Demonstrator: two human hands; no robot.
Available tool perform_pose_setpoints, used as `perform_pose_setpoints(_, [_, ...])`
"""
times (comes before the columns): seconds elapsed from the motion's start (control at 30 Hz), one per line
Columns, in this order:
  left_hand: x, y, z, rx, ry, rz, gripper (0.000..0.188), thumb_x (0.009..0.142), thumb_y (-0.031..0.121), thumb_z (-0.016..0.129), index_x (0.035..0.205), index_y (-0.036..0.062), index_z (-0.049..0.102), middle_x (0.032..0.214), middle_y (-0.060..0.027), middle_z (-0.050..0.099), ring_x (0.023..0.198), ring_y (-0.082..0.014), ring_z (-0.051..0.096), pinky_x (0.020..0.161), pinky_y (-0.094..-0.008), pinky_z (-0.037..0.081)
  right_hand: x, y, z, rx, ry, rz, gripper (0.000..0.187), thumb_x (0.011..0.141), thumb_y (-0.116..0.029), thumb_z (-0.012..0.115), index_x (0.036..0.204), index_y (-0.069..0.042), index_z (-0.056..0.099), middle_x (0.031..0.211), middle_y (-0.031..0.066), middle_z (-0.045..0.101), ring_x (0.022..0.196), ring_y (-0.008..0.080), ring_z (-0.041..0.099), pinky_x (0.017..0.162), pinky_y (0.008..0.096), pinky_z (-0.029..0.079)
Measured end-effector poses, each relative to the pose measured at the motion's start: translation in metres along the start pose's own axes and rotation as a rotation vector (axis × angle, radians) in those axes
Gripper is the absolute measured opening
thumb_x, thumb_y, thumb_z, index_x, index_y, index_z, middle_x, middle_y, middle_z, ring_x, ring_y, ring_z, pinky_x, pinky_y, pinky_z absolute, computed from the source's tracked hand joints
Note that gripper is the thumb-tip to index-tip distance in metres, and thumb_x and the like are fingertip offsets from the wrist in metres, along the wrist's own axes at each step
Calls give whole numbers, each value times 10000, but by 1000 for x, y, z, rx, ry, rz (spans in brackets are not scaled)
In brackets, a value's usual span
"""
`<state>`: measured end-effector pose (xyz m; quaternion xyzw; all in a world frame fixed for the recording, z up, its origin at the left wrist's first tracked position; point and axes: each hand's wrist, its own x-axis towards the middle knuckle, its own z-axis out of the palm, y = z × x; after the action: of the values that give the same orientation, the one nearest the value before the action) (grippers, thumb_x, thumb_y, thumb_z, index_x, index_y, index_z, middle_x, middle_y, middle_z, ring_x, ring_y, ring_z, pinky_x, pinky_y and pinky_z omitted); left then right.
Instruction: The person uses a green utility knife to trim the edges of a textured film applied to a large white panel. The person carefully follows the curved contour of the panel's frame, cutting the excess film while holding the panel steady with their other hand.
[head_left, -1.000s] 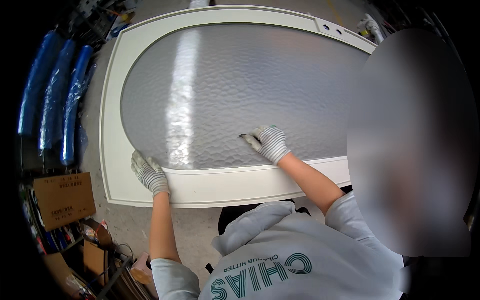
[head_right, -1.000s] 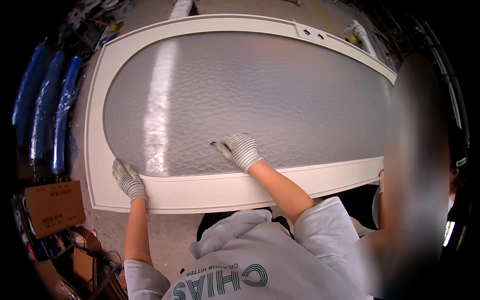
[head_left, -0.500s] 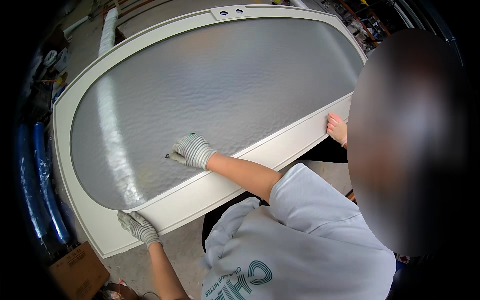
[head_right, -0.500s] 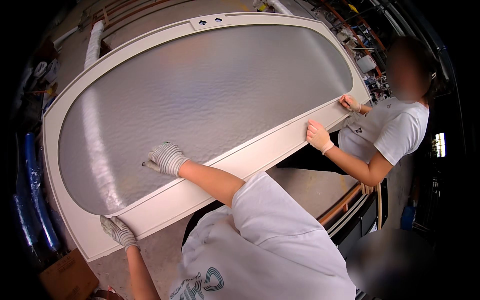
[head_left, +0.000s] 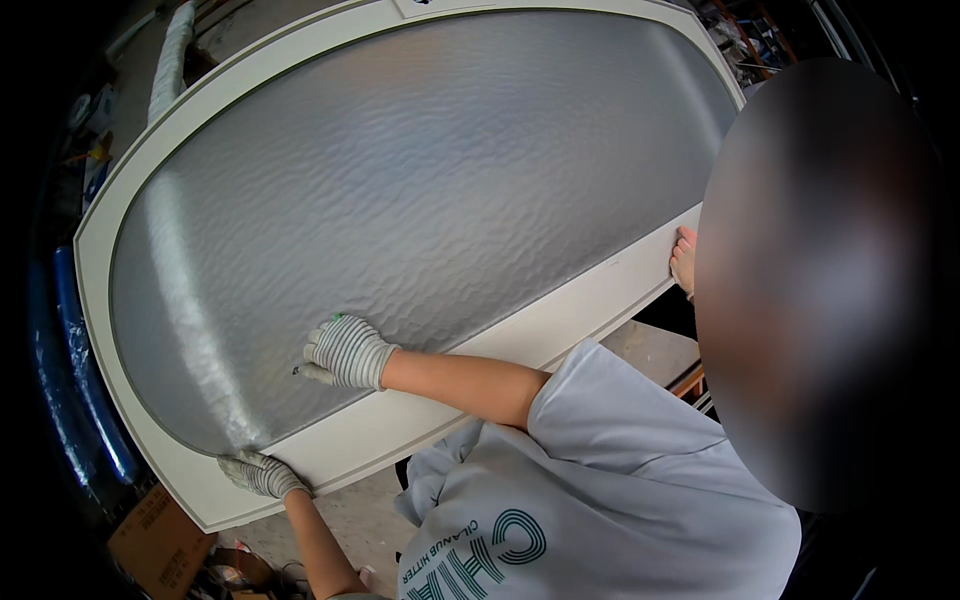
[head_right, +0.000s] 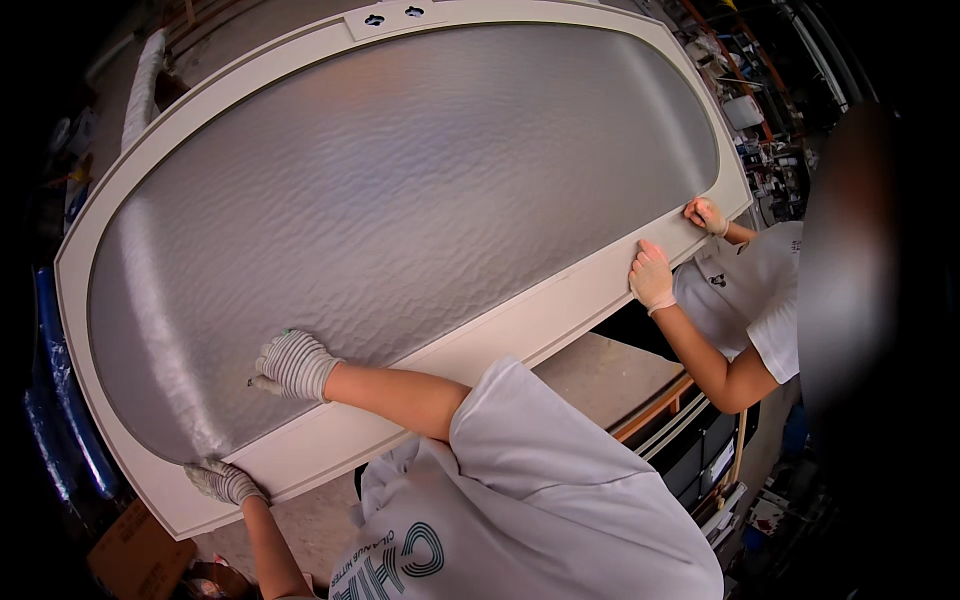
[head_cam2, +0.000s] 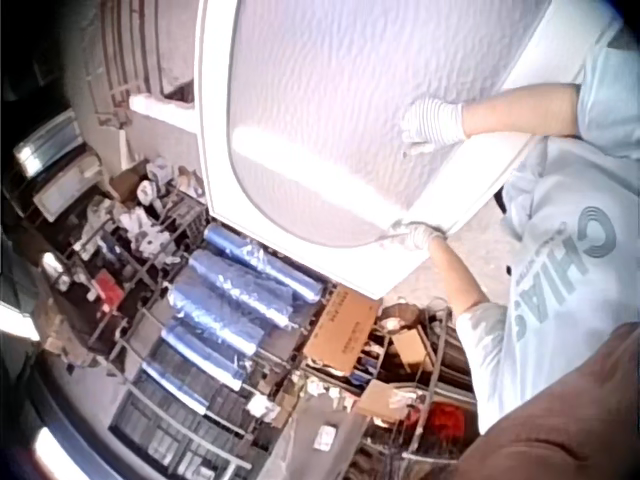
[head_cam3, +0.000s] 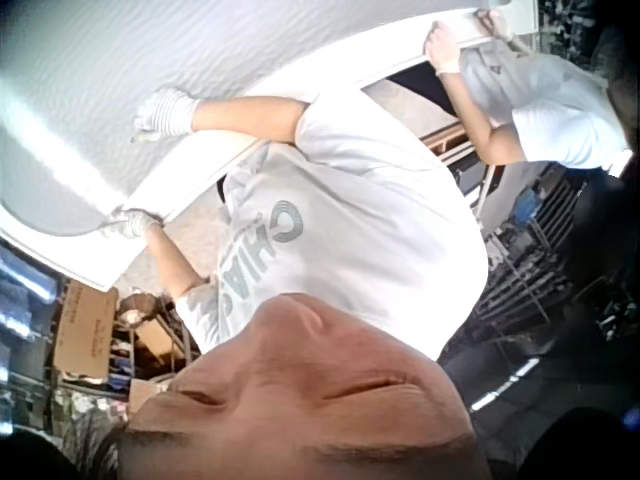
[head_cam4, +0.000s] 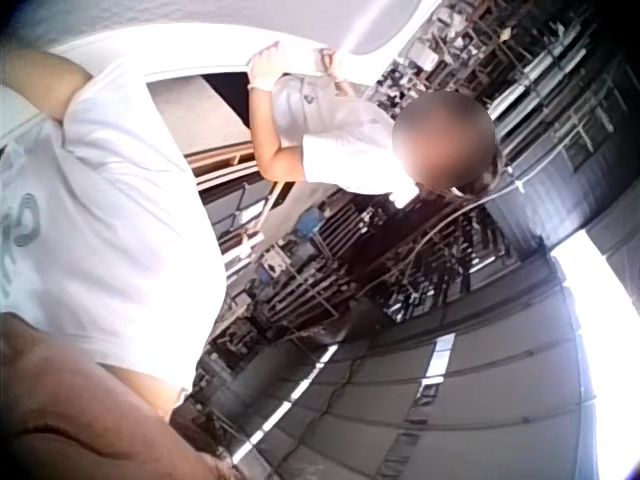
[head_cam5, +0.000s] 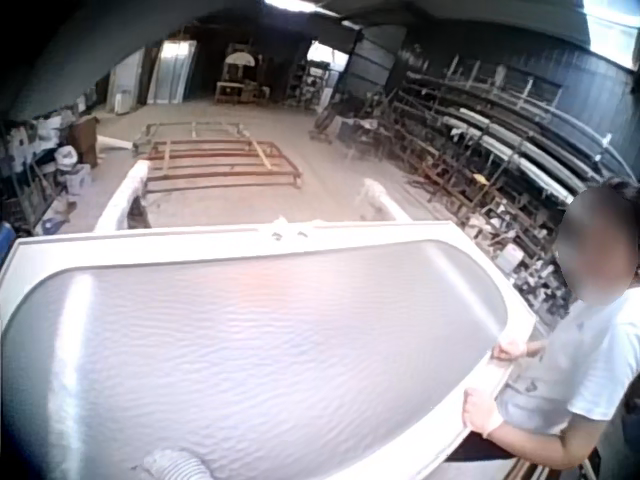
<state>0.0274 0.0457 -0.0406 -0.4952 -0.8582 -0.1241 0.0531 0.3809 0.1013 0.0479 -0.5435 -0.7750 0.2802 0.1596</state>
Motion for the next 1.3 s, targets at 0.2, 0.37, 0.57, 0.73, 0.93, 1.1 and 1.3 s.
perform_pose_setpoints(0.2, [0, -10, -7, -49, -1, 105, 607, 1014, 362, 426, 1513, 36, 310, 1541, -201, 352, 1428, -365, 308, 1200, -443, 203, 9, 3, -1, -10, -200, -200, 373, 933, -431, 541, 887, -103, 714, 866, 80, 669, 854, 273, 660, 799, 436, 504])
perform_pose_setpoints(0.37, [10, 2, -14, -176, 43, 175, 551, 1006, 316, 418, 1493, 63, 369, 1501, -227, 402, 1409, -403, 324, 1192, -470, 221, 24, 7, 13, 5, -298, -395, 318, 921, -419, 555, 940, -154, 730, 866, 35, 673, 872, 252, 648, 799, 422, 503])
perform_pose_setpoints(0.57, [10, 6, -15, -186, 27, 159, 547, 1010, 342, 337, 1454, 33, 417, 1463, -236, 439, 1397, -404, 350, 1190, -468, 218, 64, -24, 43, -9, -385, -574, 235, 884, -333, 632, 1000, -157, 736, 789, 49, 654, 766, 253, 629, 729, 403, 491])
perform_pose_setpoints(0.73, [6, 8, -24, -181, 11, 147, 557, 941, 247, 418, 1461, 50, 403, 1465, -266, 417, 1393, -422, 344, 1196, -484, 201, 94, -70, 90, -104, -387, -696, 261, 911, -310, 597, 1131, -213, 698, 809, 28, 647, 777, 227, 632, 720, 380, 496])
perform_pose_setpoints(0.93, [9, 7, -21, -182, 20, 141, 562, 997, 366, 331, 1444, 40, 425, 1436, -266, 448, 1361, -437, 380, 1177, -485, 230, 124, -76, 109, -136, -512, -942, 243, 903, -319, 598, 1120, -293, 705, 866, 10, 658, 861, 224, 638, 806, 368, 521])
perform_pose_setpoints(1.1, [7, 5, -24, -182, 12, 124, 550, 995, 345, 345, 1430, 22, 437, 1431, -261, 457, 1362, -429, 384, 1176, -483, 234, 133, -65, 90, 2, -714, -954, 210, 897, -311, 620, 1069, -257, 729, 931, 14, 688, 827, 245, 637, 795, 374, 519])
perform_pose_setpoints(1.3, [8, 4, -15, -192, 36, 147, 532, 998, 324, 357, 1436, 33, 436, 1421, -256, 468, 1358, -417, 396, 1174, -489, 240, 126, -59, 101, -82, -603, -1011, 233, 924, -334, 592, 1095, -241, 718, 879, 39, 660, 802, 262, 636, 753, 379, 520])
